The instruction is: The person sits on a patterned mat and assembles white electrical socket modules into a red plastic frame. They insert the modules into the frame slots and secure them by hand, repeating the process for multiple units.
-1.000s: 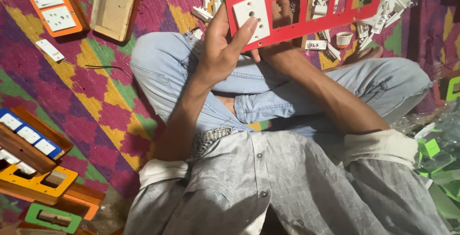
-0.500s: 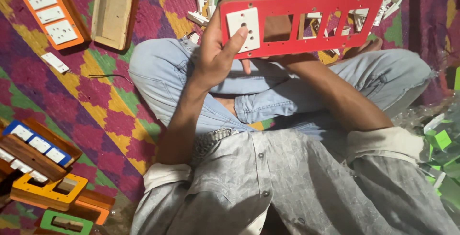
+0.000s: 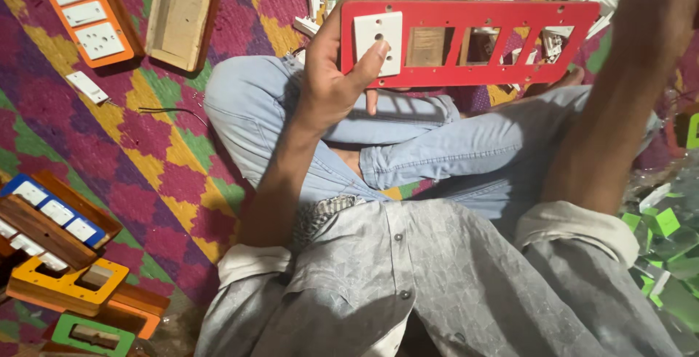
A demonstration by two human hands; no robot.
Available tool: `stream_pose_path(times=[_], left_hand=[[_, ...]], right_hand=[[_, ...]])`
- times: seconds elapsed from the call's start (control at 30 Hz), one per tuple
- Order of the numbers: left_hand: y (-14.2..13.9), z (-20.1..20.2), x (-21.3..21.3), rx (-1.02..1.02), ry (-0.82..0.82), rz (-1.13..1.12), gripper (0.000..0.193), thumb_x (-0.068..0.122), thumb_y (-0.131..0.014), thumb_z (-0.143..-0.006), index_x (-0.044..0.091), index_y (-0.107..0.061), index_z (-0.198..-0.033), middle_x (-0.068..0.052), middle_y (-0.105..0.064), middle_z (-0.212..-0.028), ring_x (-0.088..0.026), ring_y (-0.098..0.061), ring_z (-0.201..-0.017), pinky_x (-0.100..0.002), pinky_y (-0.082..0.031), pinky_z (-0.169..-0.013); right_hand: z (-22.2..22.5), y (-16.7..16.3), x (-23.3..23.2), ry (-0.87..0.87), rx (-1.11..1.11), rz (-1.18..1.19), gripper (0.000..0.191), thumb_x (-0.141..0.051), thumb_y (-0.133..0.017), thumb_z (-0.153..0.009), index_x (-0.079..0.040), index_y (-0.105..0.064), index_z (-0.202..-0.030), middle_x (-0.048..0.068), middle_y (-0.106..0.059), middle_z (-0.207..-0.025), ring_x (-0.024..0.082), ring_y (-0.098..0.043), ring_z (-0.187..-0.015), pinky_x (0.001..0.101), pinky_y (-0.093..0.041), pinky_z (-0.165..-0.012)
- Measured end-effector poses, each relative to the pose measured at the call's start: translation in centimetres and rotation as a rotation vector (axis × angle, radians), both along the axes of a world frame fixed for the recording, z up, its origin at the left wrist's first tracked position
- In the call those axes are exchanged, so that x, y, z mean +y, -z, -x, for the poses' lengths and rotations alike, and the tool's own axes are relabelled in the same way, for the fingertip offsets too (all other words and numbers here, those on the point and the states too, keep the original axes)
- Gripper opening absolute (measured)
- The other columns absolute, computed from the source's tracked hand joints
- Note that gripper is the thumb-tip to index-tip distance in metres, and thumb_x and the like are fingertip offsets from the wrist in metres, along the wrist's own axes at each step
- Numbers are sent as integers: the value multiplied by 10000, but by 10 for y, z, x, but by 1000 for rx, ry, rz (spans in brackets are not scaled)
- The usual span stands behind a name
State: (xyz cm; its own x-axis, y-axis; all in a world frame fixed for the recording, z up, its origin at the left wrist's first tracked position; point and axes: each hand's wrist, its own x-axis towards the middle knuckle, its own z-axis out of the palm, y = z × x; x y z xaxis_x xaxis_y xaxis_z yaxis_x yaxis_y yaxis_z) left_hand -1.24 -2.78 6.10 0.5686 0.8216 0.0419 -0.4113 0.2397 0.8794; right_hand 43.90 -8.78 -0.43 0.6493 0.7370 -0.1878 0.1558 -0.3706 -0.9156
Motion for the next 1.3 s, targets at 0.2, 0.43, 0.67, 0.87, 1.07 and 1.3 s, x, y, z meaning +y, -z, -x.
stream_pose_path(times=[0.2, 0.43, 0.67, 0.87, 1.07, 1.3], left_hand=[[13, -4, -8, 176, -63, -115, 326, 10, -630, -1077, -2, -534, -1389, -68, -704, -985, -75, -628, -630, -256, -543, -477], [9, 0, -9, 231, -12, -104, 351, 3, -625, -1084, 29, -557, -1427, -50, -692, -977, -56, -620, -646, -238, -546, -477], [14, -2, -10, 233, 63, -91, 374, 6, -616, -1087, 28, -539, -1453, -56, -683, -1079, -69, -648, -701, -256, -570, -543], [16, -5, -11, 258, 55, -38, 419, 67, -619, -1089, 24, -470, -1478, -63, -705, -1069, -85, -698, -739, -248, -587, -523], [14, -3, -10, 225, 98, -41, 363, 71, -597, -1127, 23, -499, -1473, -66, -700, -1072, -92, -688, -766, -247, -564, -541], [13, -3, -10, 230, 87, -29, 326, 69, -613, -1123, 26, -523, -1433, -58, -690, -1023, -84, -664, -673, -240, -536, -492]], right_hand=[[29, -42, -20, -68, 126, -145, 318, 155, -548, -977, 82, -669, -1262, 158, -700, -1222, 243, -697, -1114, 356, -586, -1024], [207, -103, -10, -754, -426, -389, 172, 210, -640, -1052, 67, -718, -1107, 168, -728, -1114, 257, -750, -977, 305, -644, -853], [250, -125, 14, -818, -544, -540, 238, 204, -646, -964, 30, -707, -1114, 126, -748, -1120, 273, -759, -1075, 339, -595, -905], [246, -119, 13, -819, -475, -478, 243, 224, -628, -955, 47, -700, -1105, 125, -748, -1133, 247, -751, -1040, 315, -604, -921], [241, -116, 9, -784, -400, -463, 162, 187, -689, -1019, 54, -691, -1110, 116, -746, -1116, 214, -750, -1026, 308, -600, -907], [241, -123, 13, -810, -484, -504, 152, 191, -677, -984, 54, -679, -1051, 105, -749, -1088, 227, -746, -1027, 298, -592, -870]])
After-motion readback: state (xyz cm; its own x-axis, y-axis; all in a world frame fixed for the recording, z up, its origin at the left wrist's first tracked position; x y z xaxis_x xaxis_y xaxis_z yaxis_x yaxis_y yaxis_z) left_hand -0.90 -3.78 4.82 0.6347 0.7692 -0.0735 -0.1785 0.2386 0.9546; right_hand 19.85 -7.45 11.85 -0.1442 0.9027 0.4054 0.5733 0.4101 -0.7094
